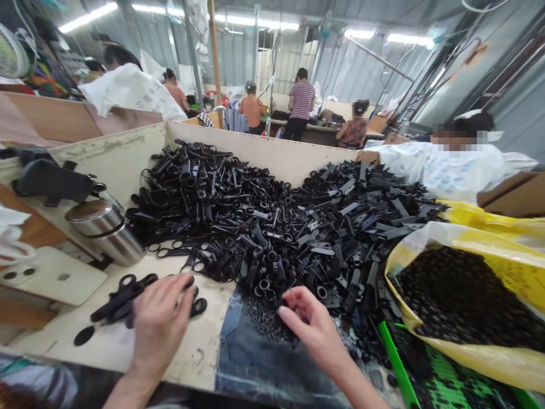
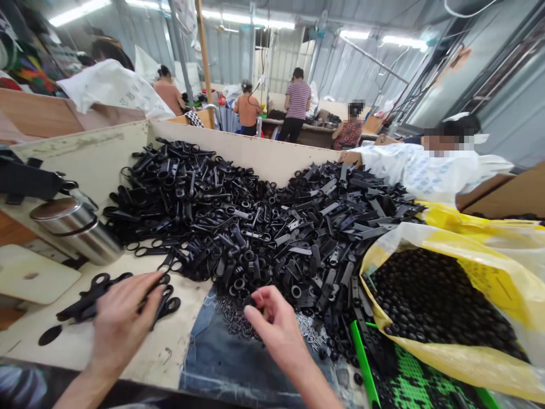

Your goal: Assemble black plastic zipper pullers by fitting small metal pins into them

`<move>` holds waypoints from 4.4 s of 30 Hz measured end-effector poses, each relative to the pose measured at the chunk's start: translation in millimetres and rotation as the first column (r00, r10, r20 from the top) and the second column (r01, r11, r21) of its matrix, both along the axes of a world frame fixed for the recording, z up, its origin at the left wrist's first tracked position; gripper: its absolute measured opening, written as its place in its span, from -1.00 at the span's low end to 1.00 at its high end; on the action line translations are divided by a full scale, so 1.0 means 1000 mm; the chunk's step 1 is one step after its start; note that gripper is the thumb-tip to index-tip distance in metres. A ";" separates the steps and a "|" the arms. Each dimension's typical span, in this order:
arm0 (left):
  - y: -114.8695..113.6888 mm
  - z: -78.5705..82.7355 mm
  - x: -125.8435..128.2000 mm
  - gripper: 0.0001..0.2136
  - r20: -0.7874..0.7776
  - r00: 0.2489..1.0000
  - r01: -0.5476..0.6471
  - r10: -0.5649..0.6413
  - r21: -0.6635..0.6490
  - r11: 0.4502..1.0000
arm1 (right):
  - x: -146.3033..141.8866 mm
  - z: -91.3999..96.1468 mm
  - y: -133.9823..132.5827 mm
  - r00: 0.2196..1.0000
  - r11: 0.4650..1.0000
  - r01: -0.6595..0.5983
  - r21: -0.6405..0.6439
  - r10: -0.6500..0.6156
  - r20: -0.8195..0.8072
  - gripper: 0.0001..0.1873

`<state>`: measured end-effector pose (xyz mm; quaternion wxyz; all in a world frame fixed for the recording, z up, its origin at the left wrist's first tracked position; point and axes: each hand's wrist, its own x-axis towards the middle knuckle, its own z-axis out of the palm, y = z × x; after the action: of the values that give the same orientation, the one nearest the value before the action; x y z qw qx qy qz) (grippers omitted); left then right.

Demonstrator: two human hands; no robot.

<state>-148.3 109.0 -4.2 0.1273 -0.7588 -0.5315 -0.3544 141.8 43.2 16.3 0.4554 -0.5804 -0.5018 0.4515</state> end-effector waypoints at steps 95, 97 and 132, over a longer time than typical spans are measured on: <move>0.070 0.087 0.130 -0.69 0.575 0.729 0.635 0.372 -0.771 -0.052 | 0.024 0.000 -0.001 0.669 0.992 0.089 -0.093 -0.129 -0.732 -0.54; 0.067 0.085 0.128 -0.68 0.569 0.720 0.640 0.397 -0.766 -0.061 | 0.019 0.001 0.000 0.669 0.993 0.071 -0.090 -0.115 -0.734 -0.53; 0.051 0.065 0.157 -0.58 0.830 0.545 0.752 0.122 -0.548 0.367 | 0.042 0.038 0.068 0.944 0.946 0.169 0.277 -0.075 -0.320 -0.78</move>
<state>8.3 160.2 61.3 -0.6051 -0.5729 -0.4467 -0.3257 184.2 110.9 54.0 0.6377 -0.4577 -0.4510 0.4248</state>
